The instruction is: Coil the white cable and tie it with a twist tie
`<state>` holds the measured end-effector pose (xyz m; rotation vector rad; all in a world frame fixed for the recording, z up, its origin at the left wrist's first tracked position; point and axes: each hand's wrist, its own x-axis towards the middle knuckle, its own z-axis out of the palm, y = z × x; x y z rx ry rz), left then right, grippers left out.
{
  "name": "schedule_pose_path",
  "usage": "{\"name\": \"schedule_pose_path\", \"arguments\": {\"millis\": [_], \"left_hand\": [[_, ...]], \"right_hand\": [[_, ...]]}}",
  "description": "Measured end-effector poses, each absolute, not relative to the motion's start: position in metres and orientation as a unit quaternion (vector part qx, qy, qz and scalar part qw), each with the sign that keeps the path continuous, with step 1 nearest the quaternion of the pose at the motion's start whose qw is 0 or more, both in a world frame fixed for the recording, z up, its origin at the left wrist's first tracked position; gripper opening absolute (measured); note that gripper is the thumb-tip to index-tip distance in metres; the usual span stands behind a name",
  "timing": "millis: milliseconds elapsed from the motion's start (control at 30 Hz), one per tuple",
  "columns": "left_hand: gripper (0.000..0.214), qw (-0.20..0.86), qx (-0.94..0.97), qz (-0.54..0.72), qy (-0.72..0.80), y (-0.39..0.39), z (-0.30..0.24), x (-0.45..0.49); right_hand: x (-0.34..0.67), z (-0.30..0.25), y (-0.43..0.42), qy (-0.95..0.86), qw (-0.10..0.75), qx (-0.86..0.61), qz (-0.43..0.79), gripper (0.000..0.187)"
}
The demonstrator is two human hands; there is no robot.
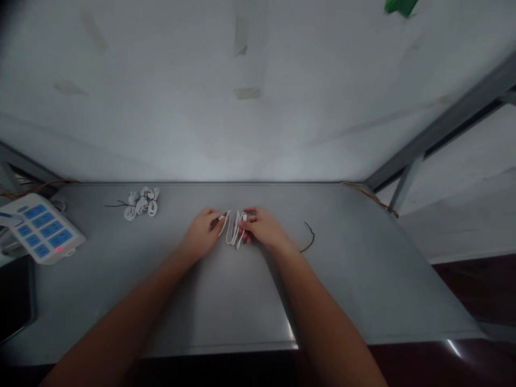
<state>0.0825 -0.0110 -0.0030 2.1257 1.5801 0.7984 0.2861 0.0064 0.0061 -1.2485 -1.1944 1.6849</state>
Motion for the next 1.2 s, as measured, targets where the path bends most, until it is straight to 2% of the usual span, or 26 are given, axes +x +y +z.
{"name": "schedule_pose_path", "arguments": {"millis": [133, 300, 500, 667, 867, 1200], "left_hand": [[0.027, 0.196, 0.771, 0.287, 0.533, -0.014, -0.005, 0.090], [0.029, 0.235, 0.750, 0.307, 0.537, -0.017, -0.002, 0.092], [0.038, 0.393, 0.640, 0.404, 0.522, -0.019, 0.007, 0.094], [0.051, 0.554, 0.511, 0.436, 0.491, -0.019, 0.010, 0.097], [0.051, 0.571, 0.461, 0.478, 0.483, -0.013, 0.002, 0.095], [0.056, 0.535, 0.480, 0.475, 0.508, -0.014, 0.005, 0.093]], "right_hand": [[0.279, 0.013, 0.000, -0.504, 0.326, -0.425, 0.677, 0.035], [0.270, 0.013, -0.001, -0.457, 0.379, -0.414, 0.690, 0.029], [0.265, 0.015, -0.001, -0.420, 0.464, -0.377, 0.682, 0.038], [0.266, 0.015, -0.001, -0.422, 0.494, -0.373, 0.662, 0.040], [0.268, 0.014, 0.001, -0.418, 0.515, -0.345, 0.664, 0.047], [0.268, 0.008, 0.002, -0.403, 0.509, -0.353, 0.674, 0.035]]}}
